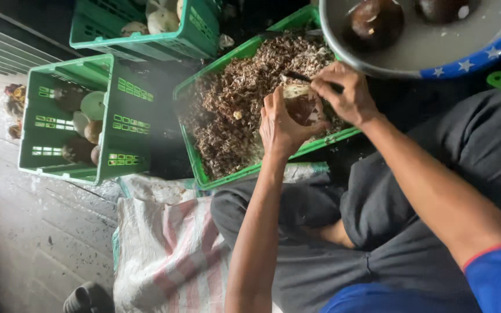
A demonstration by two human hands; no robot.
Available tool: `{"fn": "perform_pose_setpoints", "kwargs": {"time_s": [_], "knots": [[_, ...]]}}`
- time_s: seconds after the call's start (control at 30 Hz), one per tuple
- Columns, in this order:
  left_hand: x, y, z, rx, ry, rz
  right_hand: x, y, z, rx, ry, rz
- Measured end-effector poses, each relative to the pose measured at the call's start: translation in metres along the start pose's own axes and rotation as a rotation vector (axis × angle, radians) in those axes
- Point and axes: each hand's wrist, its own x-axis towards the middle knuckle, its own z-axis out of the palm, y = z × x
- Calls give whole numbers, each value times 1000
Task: The person sits on a mat and uses a knife to peel the husk off a coconut. They hold the coconut in their left hand and scrape away the fibers with the knife in their right hand, letting the debris fall into a green crate below.
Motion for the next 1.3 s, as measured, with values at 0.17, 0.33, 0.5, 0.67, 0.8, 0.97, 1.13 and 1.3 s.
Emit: {"fn": "perform_pose_setpoints", "kwargs": {"time_s": [0.17,0.33,0.5,0.67,0.8,0.97,1.13,1.3], "knots": [[0,-5,14,75,-5,-46,-4,-8,9,-270,60,-210],[3,-27,36,121,-47,-82,-10,-53,15,-56,9,-158],[8,-35,45,65,116,-10,-8,-31,15,-198,88,-214],[0,-3,28,87,108,-94,-4,-36,8,-201,2,-207],[0,12,13,31,85,-122,4,-51,4,-313,-151,-307],[-12,0,26,95,162,-64,15,-29,5,-183,-193,-207],[-2,-12,37,90,144,-77,27,-30,5,-349,-288,-312],[-2,-33,50,91,277,213,22,-68,6,-287,-215,-406]]}}
